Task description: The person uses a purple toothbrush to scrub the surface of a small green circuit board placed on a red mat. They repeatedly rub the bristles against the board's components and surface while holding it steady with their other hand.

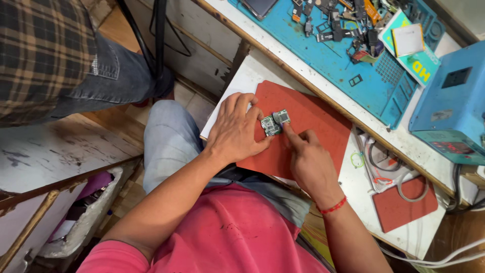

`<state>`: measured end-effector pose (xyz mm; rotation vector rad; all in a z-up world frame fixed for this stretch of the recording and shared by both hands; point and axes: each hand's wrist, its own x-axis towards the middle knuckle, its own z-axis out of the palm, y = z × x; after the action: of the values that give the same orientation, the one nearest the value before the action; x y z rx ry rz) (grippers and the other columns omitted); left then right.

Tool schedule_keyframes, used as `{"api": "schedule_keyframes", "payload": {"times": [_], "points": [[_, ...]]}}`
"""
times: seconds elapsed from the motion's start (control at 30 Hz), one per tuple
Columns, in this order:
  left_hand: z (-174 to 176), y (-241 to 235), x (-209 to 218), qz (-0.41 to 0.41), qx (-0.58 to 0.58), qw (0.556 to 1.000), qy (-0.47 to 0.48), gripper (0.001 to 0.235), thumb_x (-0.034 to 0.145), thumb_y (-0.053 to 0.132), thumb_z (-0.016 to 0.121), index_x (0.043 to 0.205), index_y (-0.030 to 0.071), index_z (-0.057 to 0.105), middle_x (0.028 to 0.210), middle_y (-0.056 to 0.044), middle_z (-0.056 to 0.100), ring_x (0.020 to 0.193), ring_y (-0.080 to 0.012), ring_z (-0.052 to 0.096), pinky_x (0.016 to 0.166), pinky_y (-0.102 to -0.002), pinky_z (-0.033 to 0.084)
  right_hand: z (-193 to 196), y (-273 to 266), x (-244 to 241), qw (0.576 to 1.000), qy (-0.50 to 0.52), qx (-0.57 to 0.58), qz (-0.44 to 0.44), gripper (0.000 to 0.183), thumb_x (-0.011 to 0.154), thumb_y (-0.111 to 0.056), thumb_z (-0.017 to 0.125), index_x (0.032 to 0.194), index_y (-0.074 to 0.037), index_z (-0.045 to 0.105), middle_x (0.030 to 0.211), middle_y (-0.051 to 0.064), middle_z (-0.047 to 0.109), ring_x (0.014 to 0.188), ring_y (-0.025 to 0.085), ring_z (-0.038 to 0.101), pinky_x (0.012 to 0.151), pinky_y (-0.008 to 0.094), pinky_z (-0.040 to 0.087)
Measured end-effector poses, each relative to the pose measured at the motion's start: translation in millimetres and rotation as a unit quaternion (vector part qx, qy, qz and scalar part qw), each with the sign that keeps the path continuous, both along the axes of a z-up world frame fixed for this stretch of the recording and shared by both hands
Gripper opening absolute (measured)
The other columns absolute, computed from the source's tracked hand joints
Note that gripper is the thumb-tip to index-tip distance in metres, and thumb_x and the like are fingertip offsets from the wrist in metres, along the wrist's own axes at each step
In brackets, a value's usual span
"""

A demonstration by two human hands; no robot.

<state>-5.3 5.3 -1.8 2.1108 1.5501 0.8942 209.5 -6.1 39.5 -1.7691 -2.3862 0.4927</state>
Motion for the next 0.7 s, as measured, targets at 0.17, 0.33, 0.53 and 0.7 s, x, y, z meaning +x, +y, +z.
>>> {"api": "schedule_keyframes", "payload": {"times": [0.17, 0.33, 0.53, 0.7], "points": [[-4, -1, 2, 0.002, 0.016, 1.000, -0.008, 0.048, 0.070, 0.038, 0.085, 0.099, 0.006, 0.066, 0.126, -0.013, 0.052, 0.124, -0.0346, 0.044, 0.108, -0.050, 0.036, -1, 5, 1, 1.000, 0.020, 0.011, 0.001, 0.050, 0.092, -0.002, 0.054, 0.139, -0.015, 0.064, 0.101, 0.018, 0.066, 0.084, 0.040, 0.069, 0.073, 0.050, 0.055], [-6, -2, 1, 0.010, 0.031, 0.999, -0.012, 0.049, 0.070, 0.037, 0.086, 0.101, 0.006, 0.065, 0.126, -0.014, 0.052, 0.124, -0.0353, 0.044, 0.107, -0.050, 0.038, -3, 7, -5, 0.999, 0.010, 0.019, -0.042, 0.046, 0.097, -0.005, 0.057, 0.141, -0.017, 0.064, 0.101, 0.018, 0.065, 0.081, 0.040, 0.068, 0.070, 0.050, 0.055], [-3, -7, 0, 0.031, 0.049, 0.998, -0.029, 0.052, 0.073, 0.038, 0.089, 0.104, 0.005, 0.064, 0.128, -0.015, 0.051, 0.124, -0.0366, 0.044, 0.106, -0.050, 0.039, -5, 4, -4, 1.000, 0.019, 0.013, -0.010, 0.052, 0.090, -0.004, 0.059, 0.139, -0.020, 0.064, 0.101, 0.016, 0.065, 0.079, 0.037, 0.069, 0.066, 0.049, 0.055], [-4, -9, 0, 0.045, 0.059, 0.997, -0.005, 0.053, 0.073, 0.037, 0.088, 0.109, 0.004, 0.066, 0.128, -0.013, 0.052, 0.124, -0.0357, 0.045, 0.107, -0.049, 0.039, -12, -6, -5, 0.998, 0.048, 0.034, 0.030, 0.054, 0.090, -0.001, 0.057, 0.140, -0.022, 0.064, 0.105, 0.016, 0.067, 0.078, 0.038, 0.069, 0.068, 0.048, 0.057]]}}
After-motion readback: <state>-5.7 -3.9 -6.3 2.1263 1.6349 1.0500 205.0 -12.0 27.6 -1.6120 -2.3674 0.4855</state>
